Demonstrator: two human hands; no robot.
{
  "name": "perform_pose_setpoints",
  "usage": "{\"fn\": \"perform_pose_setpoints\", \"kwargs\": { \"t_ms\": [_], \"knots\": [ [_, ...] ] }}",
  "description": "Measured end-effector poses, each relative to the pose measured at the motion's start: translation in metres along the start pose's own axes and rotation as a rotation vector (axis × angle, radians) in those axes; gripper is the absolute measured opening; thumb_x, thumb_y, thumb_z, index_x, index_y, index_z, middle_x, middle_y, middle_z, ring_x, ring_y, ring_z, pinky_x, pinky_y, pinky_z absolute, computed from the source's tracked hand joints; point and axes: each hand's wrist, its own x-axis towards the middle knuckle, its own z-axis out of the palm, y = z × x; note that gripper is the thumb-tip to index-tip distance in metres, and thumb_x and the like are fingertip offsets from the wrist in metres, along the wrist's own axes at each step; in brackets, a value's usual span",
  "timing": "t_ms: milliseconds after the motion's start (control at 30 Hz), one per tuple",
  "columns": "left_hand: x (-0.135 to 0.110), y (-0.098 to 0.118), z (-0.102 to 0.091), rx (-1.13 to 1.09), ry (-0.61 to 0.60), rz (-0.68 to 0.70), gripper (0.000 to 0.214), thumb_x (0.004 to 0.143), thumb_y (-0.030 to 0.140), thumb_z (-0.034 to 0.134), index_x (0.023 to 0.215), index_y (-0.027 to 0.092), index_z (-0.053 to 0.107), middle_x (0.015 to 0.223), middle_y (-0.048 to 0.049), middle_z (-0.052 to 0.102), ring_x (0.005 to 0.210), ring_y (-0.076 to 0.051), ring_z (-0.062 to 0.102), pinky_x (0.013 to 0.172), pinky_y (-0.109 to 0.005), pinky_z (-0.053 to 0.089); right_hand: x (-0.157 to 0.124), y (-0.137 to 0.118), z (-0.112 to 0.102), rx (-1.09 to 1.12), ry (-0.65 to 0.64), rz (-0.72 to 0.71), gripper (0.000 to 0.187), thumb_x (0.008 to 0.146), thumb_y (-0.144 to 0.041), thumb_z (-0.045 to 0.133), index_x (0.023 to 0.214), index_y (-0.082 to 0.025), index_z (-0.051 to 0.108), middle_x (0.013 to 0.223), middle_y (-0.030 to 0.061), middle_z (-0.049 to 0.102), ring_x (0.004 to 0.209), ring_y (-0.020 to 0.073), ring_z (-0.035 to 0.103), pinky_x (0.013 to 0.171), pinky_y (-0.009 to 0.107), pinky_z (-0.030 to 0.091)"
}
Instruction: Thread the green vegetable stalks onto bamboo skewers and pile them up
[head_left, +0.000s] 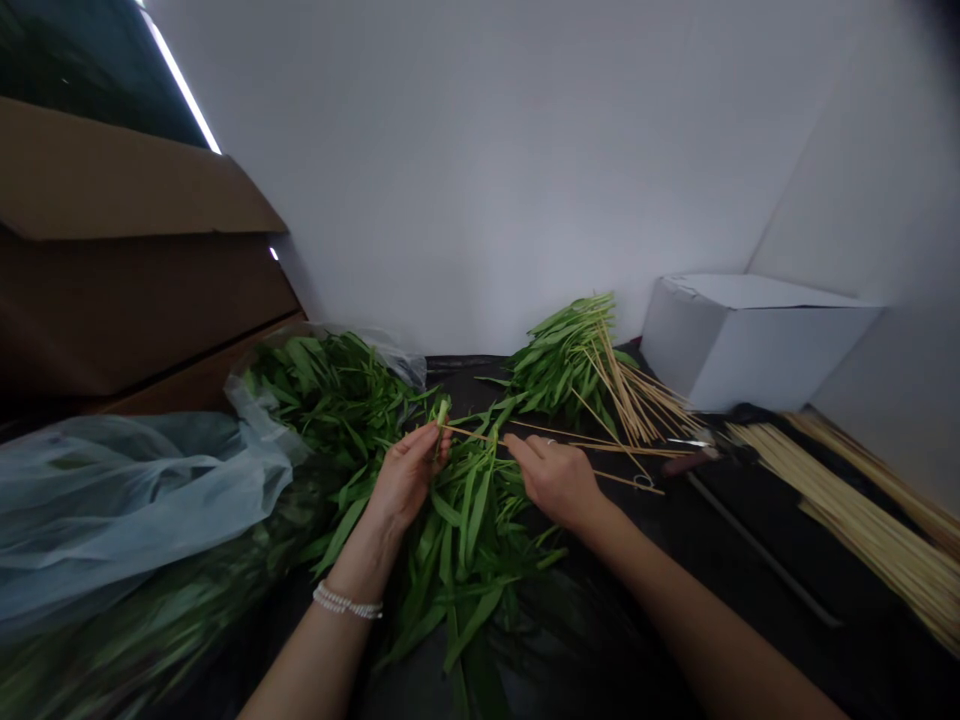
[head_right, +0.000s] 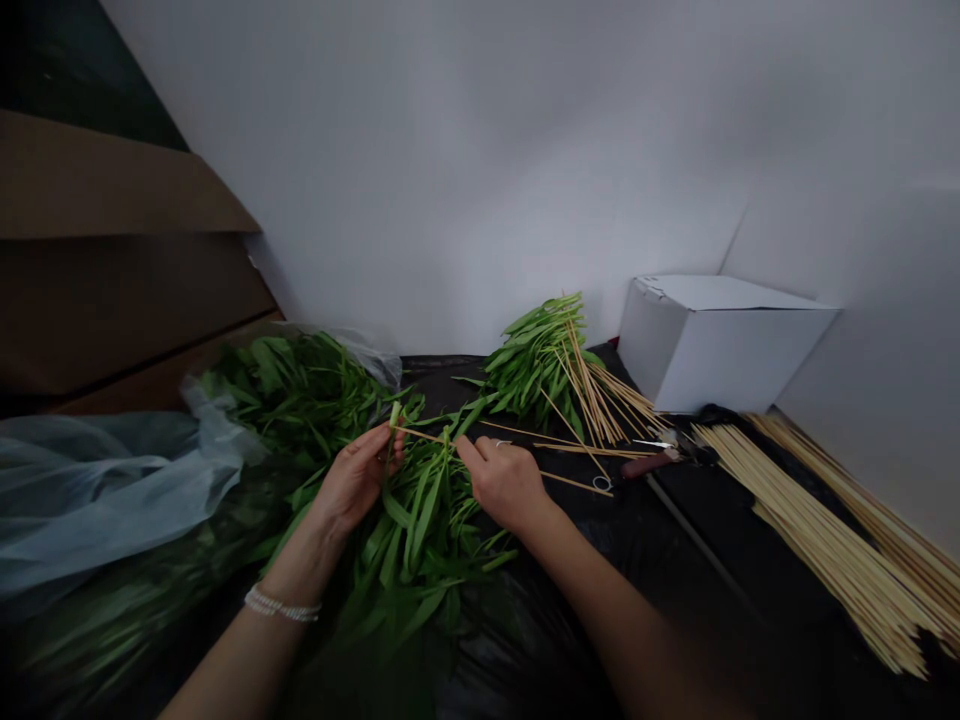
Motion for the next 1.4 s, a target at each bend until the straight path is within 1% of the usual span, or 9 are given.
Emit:
{"fn": "perform_pose_setpoints", "kwargs": {
  "t_ms": [167,400,700,933,1133,1400],
  "knots": [
    [0.0007,-0.0004,-0.0002,-0.013,0.020,-0.002,0.031,0.061,0.024,0.083,0.089,0.013,0.074,0.078,-0.0024,0.073,0.066,-0.009,0.062,0.066,-0.019,0.050,-0.0002,-0.0005,0.0005,-0.006,0.015,-0.001,0.035,0.084,-0.011,0.048,0.115,-0.018,0.063,0.076,0.0024,0.063,0.063,0.0135,0.054,0.058,0.028,0.033],
    [0.0018,-0.0008,-0.0016,-0.008,0.039,0.021,0.026,0.062,0.022,0.083,0.086,0.015,0.074,0.079,-0.0025,0.075,0.067,-0.010,0.062,0.067,-0.021,0.050,-0.0004,-0.0005,0.0007,-0.006,-0.005,0.008,0.035,0.084,-0.011,0.048,0.116,-0.018,0.063,0.076,0.0033,0.063,0.063,0.0135,0.054,0.057,0.027,0.033],
    [0.0054,-0.0011,-0.0030,-0.034,0.087,0.039,0.026,0.055,0.013,0.084,0.080,0.015,0.075,0.076,-0.0025,0.074,0.067,-0.010,0.064,0.066,-0.020,0.051,-0.0011,-0.0017,0.0021,-0.014,0.009,0.006,0.035,0.084,-0.011,0.048,0.115,-0.018,0.063,0.076,0.0031,0.063,0.063,0.0136,0.054,0.057,0.027,0.034],
    [0.0034,-0.0023,-0.0019,-0.012,0.083,-0.003,0.024,0.058,0.011,0.082,0.081,0.013,0.076,0.078,-0.0044,0.075,0.067,-0.009,0.064,0.068,-0.020,0.051,-0.0028,-0.0030,0.0045,-0.003,0.014,0.001,0.035,0.085,-0.011,0.048,0.116,-0.016,0.063,0.079,0.0038,0.064,0.064,0.0138,0.055,0.058,0.027,0.035],
    [0.0025,-0.0020,-0.0008,-0.047,0.085,-0.058,0.019,0.058,0.007,0.082,0.075,0.012,0.075,0.076,-0.0036,0.074,0.066,-0.009,0.064,0.065,-0.019,0.052,-0.0040,-0.0029,0.0062,0.003,0.012,-0.001,0.036,0.084,-0.011,0.048,0.117,-0.016,0.062,0.078,0.0040,0.064,0.064,0.0139,0.055,0.058,0.027,0.036],
    [0.0029,-0.0038,-0.0053,-0.010,0.048,-0.099,0.021,0.057,0.011,0.084,0.076,0.012,0.075,0.075,-0.0032,0.074,0.066,-0.009,0.063,0.064,-0.018,0.052,-0.0056,-0.0066,0.0086,0.013,-0.029,0.005,0.037,0.084,-0.011,0.047,0.118,-0.016,0.061,0.079,0.0044,0.064,0.067,0.0140,0.057,0.060,0.026,0.037]
  ]
}}
